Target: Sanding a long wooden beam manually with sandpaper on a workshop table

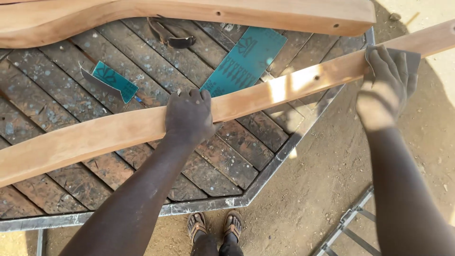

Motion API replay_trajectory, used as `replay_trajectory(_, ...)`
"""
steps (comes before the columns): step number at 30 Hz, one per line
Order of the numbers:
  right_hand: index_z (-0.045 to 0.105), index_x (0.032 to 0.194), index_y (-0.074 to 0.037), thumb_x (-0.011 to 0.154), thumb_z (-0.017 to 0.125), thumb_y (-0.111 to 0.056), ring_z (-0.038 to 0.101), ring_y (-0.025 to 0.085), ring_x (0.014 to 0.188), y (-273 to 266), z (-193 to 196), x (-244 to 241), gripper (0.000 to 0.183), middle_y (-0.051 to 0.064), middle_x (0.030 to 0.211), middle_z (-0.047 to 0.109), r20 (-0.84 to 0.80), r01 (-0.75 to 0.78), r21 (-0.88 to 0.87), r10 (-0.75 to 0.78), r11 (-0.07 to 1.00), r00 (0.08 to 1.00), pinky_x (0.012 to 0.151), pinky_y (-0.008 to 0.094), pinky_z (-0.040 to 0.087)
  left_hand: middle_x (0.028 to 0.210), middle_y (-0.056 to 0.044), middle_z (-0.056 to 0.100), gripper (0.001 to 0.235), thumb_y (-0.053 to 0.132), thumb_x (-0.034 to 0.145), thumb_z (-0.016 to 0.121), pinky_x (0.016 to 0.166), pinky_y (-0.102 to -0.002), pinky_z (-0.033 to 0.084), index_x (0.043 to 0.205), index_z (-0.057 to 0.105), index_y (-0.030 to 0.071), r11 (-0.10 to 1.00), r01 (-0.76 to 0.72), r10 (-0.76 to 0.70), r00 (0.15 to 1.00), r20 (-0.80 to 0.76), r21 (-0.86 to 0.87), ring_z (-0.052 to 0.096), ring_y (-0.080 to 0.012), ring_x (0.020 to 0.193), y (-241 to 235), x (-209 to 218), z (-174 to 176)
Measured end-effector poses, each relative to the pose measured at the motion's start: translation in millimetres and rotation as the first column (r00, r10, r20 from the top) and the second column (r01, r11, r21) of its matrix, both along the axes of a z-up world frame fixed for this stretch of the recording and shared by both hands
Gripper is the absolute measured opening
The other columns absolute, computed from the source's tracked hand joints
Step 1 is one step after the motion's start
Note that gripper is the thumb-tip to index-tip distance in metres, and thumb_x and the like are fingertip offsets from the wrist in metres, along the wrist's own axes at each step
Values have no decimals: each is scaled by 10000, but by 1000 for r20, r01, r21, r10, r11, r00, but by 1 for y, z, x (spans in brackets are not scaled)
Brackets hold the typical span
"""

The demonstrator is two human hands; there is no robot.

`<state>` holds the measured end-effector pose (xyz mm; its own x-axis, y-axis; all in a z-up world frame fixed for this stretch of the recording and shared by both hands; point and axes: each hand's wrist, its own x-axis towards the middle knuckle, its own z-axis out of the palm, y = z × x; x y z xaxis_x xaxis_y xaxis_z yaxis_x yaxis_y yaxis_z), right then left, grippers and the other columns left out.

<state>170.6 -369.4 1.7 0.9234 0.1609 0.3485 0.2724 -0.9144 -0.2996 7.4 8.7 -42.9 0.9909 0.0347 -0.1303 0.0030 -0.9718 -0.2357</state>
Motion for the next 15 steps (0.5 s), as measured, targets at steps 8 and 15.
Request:
replay_trajectory(8, 602, 1439, -256, 964, 652, -373, 395, 259, 1485, 162, -31, -152, 492, -61, 1536, 551, 30, -391, -169, 401, 905, 916, 1153, 514, 215, 796, -137, 646, 281, 288, 864, 538, 612, -429, 480, 1016, 639, 75, 995, 101, -103, 981, 165, 19, 676, -308, 689, -14, -9, 42)
replay_trajectory(15, 593, 1468, -313, 1150, 417, -400, 331, 304, 1526, 21, 0, -31, 374, -49, 1595, 505, -147, -124, -305, 82, 944, 986, 1169, 690, 189, 787, -159, 633, 320, 322, 782, 543, 583, -474, 412, 986, 626, 89, 995, 86, -76, 973, 219, -41, 651, -360, 660, -6, -4, 25)
